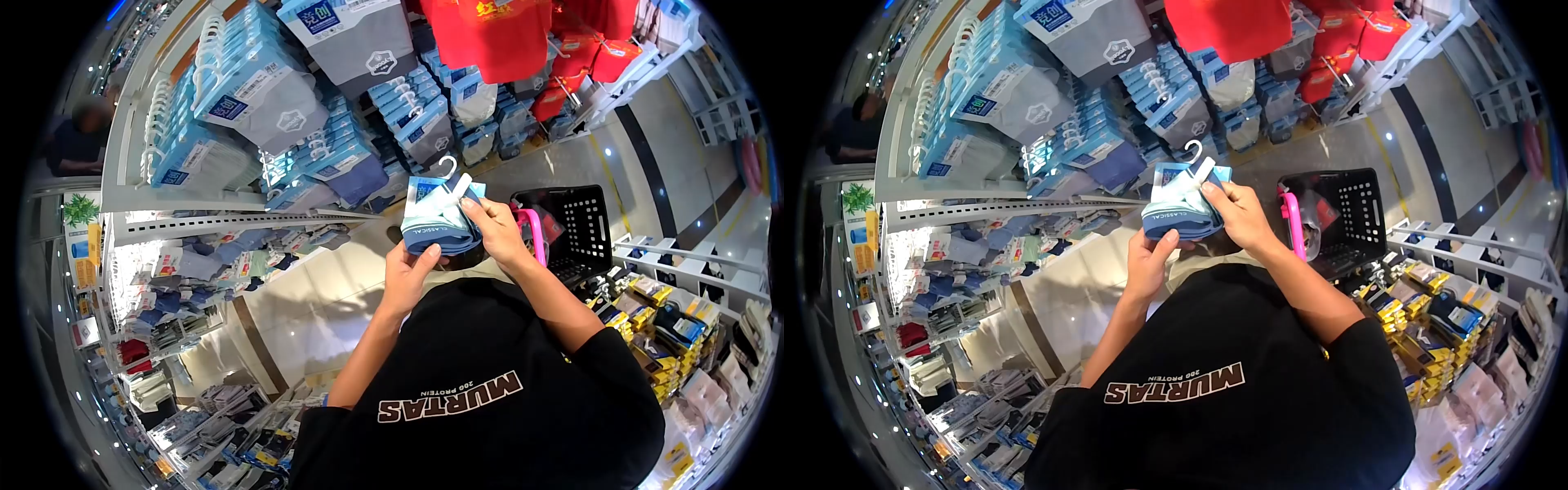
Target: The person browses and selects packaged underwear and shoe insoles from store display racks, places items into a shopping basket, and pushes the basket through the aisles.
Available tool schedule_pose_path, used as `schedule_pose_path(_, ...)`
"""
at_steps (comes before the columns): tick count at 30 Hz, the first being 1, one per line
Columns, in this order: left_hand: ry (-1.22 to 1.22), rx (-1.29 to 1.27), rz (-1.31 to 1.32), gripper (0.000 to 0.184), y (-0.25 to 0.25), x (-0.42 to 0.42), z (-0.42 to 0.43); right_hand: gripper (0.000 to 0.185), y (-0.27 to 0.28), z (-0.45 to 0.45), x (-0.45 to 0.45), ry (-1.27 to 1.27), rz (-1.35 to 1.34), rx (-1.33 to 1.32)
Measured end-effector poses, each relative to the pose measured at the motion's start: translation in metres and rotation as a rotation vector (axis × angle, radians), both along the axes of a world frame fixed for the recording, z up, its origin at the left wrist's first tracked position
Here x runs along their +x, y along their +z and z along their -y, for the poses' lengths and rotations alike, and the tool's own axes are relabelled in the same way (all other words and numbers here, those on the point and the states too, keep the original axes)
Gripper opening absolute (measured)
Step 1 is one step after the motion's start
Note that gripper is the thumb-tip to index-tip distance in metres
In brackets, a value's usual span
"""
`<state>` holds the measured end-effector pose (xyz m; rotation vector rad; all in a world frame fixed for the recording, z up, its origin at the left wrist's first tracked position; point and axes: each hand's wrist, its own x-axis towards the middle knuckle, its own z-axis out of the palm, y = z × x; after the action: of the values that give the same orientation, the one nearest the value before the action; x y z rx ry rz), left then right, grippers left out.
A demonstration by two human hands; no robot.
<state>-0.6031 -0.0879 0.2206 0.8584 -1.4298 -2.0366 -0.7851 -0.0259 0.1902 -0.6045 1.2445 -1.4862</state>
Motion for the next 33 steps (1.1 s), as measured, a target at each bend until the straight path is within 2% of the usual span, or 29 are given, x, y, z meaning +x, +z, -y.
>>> schedule_pose_path(4, -0.098, -0.027, 0.042, 0.027, 0.005, 0.004, 0.002, 0.035, -0.003, -0.005, -0.002, 0.015, -0.148, -0.045)
schedule_pose_path(10, 0.081, 0.082, 0.042, 0.015, 0.0, -0.007, 0.0, 0.038, 0.01, -0.01, -0.007, 0.166, -0.254, -0.118)
schedule_pose_path(13, 0.127, -0.127, 0.197, 0.015, -0.008, -0.014, -0.002, 0.046, 0.021, -0.01, 0.001, 0.16, -0.564, -0.259)
schedule_pose_path(14, 0.124, -0.11, 0.246, 0.02, -0.009, -0.016, -0.002, 0.053, 0.026, -0.012, 0.0, 0.197, -0.635, -0.21)
schedule_pose_path(17, 0.13, -0.163, 0.26, 0.023, -0.01, -0.018, -0.006, 0.048, 0.023, -0.013, -0.006, 0.284, -0.619, -0.116)
schedule_pose_path(18, 0.129, -0.184, 0.263, 0.024, -0.009, -0.02, -0.006, 0.035, 0.014, -0.012, -0.007, 0.254, -0.529, -0.1)
schedule_pose_path(20, 0.118, -0.145, 0.212, 0.027, -0.009, -0.021, -0.008, 0.028, -0.001, -0.011, -0.007, 0.16, -0.402, -0.039)
schedule_pose_path(22, 0.077, -0.133, 0.189, 0.029, -0.01, -0.021, -0.01, 0.024, 0.007, -0.01, -0.006, 0.034, -0.307, -0.028)
schedule_pose_path(26, 0.091, -0.064, 0.192, 0.027, -0.015, -0.023, -0.015, 0.025, 0.009, -0.012, -0.005, -0.016, -0.32, -0.009)
schedule_pose_path(29, 0.113, -0.041, 0.21, 0.025, -0.013, -0.027, -0.017, 0.025, 0.009, -0.015, -0.011, -0.01, -0.445, -0.078)
schedule_pose_path(32, 0.069, -0.115, 0.298, 0.018, -0.032, -0.02, -0.014, 0.023, 0.009, -0.017, -0.015, -0.051, -0.44, -0.121)
schedule_pose_path(33, 0.124, -0.061, 0.255, 0.016, -0.031, -0.022, -0.015, 0.023, 0.008, -0.017, -0.016, -0.063, -0.462, -0.15)
